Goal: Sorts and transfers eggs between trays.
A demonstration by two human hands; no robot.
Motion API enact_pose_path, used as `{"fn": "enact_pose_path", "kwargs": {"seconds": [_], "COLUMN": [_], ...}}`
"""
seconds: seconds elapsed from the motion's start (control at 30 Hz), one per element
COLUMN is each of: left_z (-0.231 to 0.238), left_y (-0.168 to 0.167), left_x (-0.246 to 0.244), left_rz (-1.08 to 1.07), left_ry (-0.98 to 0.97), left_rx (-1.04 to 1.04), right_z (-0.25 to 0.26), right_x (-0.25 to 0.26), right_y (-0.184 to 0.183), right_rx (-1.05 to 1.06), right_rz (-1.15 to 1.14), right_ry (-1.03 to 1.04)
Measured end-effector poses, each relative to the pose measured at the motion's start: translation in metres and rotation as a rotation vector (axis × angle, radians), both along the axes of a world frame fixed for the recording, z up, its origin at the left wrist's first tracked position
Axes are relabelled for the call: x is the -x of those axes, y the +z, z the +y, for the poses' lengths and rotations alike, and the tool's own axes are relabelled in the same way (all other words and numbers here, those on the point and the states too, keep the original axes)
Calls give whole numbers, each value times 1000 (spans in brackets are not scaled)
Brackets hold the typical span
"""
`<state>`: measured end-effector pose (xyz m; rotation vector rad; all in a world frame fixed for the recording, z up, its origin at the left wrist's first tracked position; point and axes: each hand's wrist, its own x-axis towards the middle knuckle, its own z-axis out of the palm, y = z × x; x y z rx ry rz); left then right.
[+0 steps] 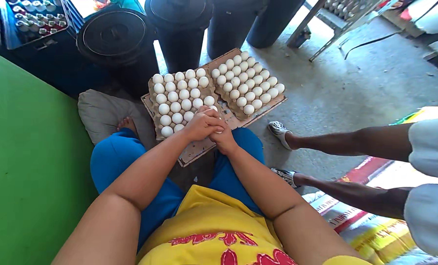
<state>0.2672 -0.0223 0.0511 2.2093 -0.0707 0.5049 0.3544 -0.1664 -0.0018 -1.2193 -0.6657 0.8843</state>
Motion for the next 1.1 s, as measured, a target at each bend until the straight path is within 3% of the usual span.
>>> {"fn": "enact_pose_path", "kwargs": {"seconds": [0.2, 0.37, 0.57, 0.7, 0.87, 1.0, 1.1], "left_z": [7, -8, -3, -12, 3, -8, 4], "left_y": [-3, -8, -5, -8, -6, -8, -9], "left_x": [2, 0, 4, 3, 5, 5, 4], "left_rz": [30, -38, -35, -68, -35, -67, -66], "left_ry": [111, -43, 120, 57, 157, 21, 88], "left_rx": [-6, -64, -34, -77, -31, -125, -52], "right_z": [7, 6, 4, -1, 4, 6, 8], "right_x": [1, -6, 2, -2, -2, -6, -2], "right_y": [1, -1, 4, 2, -4, -1, 6], "right_rx": [69, 35, 86, 94, 17, 38, 29], "right_rz": [8, -12, 38, -3, 33, 9, 48], "right_ry": [17, 31, 0, 9, 25, 26, 23]}}
